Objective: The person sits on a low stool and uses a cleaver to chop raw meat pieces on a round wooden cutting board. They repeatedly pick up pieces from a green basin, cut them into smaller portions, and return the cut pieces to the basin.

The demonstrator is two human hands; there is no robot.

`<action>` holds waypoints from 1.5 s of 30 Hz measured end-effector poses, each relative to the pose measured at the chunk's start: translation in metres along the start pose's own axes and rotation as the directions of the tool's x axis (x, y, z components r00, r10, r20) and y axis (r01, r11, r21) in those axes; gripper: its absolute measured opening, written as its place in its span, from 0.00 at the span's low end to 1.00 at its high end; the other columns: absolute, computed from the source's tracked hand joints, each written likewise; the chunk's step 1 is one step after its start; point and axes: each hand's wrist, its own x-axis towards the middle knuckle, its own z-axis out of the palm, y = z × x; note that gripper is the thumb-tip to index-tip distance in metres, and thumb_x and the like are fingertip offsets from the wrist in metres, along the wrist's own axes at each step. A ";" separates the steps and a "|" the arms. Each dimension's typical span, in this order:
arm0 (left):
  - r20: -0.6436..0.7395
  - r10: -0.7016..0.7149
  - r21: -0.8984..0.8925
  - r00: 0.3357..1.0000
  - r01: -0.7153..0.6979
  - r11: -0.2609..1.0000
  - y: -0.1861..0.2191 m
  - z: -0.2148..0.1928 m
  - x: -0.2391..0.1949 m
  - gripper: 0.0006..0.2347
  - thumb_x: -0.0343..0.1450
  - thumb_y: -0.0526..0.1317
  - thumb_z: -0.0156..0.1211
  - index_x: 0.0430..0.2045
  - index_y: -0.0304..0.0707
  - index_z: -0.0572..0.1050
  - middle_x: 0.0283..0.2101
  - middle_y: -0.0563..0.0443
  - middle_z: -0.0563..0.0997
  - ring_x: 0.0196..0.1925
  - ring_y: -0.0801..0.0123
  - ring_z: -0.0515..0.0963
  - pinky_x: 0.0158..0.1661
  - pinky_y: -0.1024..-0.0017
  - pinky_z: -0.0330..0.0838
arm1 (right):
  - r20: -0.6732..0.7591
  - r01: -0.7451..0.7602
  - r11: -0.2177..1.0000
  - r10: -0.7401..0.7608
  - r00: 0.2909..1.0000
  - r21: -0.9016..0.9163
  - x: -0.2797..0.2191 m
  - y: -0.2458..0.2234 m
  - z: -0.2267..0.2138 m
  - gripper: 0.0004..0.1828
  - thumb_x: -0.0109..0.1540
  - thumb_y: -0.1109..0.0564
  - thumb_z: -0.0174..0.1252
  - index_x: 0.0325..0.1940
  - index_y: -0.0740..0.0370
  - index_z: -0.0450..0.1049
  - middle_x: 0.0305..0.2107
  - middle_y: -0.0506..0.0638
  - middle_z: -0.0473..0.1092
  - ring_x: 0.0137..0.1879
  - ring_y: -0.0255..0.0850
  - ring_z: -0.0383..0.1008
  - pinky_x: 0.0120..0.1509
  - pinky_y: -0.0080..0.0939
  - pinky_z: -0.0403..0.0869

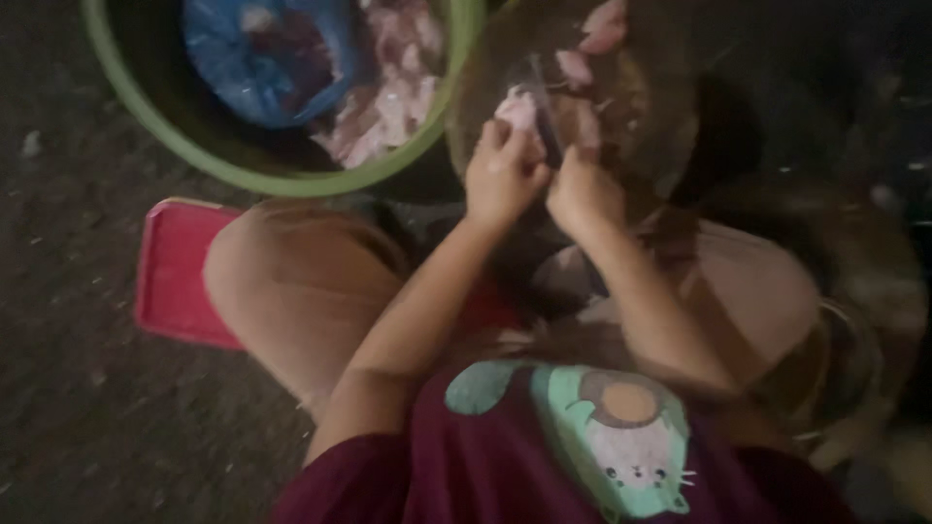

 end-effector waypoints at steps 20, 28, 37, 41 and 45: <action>-0.066 -0.183 0.003 0.981 0.184 0.983 -0.002 0.031 -0.002 0.11 0.69 0.36 0.58 0.43 0.40 0.70 0.41 0.37 0.78 0.42 0.39 0.79 0.41 0.47 0.75 | -0.121 0.101 0.993 -0.094 0.988 0.056 -0.003 0.007 0.008 0.24 0.65 0.50 0.56 0.59 0.67 0.64 0.42 0.72 0.73 0.45 0.70 0.75 0.48 0.67 0.72; -0.139 -0.530 -0.589 0.836 0.361 0.723 -0.057 0.001 0.023 0.15 0.62 0.30 0.59 0.42 0.36 0.67 0.44 0.43 0.76 0.47 0.59 0.78 0.49 0.62 0.76 | 0.002 -0.047 0.999 0.047 0.999 0.015 -0.053 0.045 0.009 0.25 0.66 0.45 0.58 0.57 0.67 0.65 0.43 0.71 0.74 0.51 0.68 0.74 0.54 0.65 0.71; -0.355 -0.398 -0.422 0.846 0.234 0.876 -0.130 -0.109 0.076 0.15 0.70 0.39 0.63 0.48 0.35 0.72 0.49 0.32 0.74 0.55 0.47 0.75 0.62 0.54 0.69 | -0.029 -0.017 0.998 0.019 0.999 0.053 -0.050 0.045 0.009 0.24 0.66 0.45 0.59 0.55 0.68 0.67 0.43 0.71 0.74 0.50 0.68 0.75 0.54 0.64 0.72; -0.326 -0.312 0.172 0.892 0.381 0.909 -0.104 -0.087 0.057 0.17 0.71 0.42 0.67 0.53 0.41 0.73 0.58 0.26 0.69 0.62 0.38 0.70 0.62 0.49 0.63 | -0.070 0.067 0.993 -0.061 0.996 0.094 -0.050 0.051 0.006 0.20 0.66 0.47 0.63 0.50 0.67 0.70 0.38 0.68 0.76 0.44 0.63 0.77 0.48 0.59 0.74; -0.156 -0.079 0.124 0.985 0.099 0.987 -0.043 -0.026 0.023 0.27 0.64 0.37 0.64 0.61 0.34 0.67 0.62 0.25 0.68 0.65 0.35 0.67 0.65 0.47 0.63 | 0.064 -0.110 0.716 0.091 0.994 0.689 -0.052 0.074 -0.008 0.12 0.67 0.59 0.56 0.53 0.66 0.68 0.32 0.60 0.75 0.28 0.45 0.74 0.28 0.46 0.72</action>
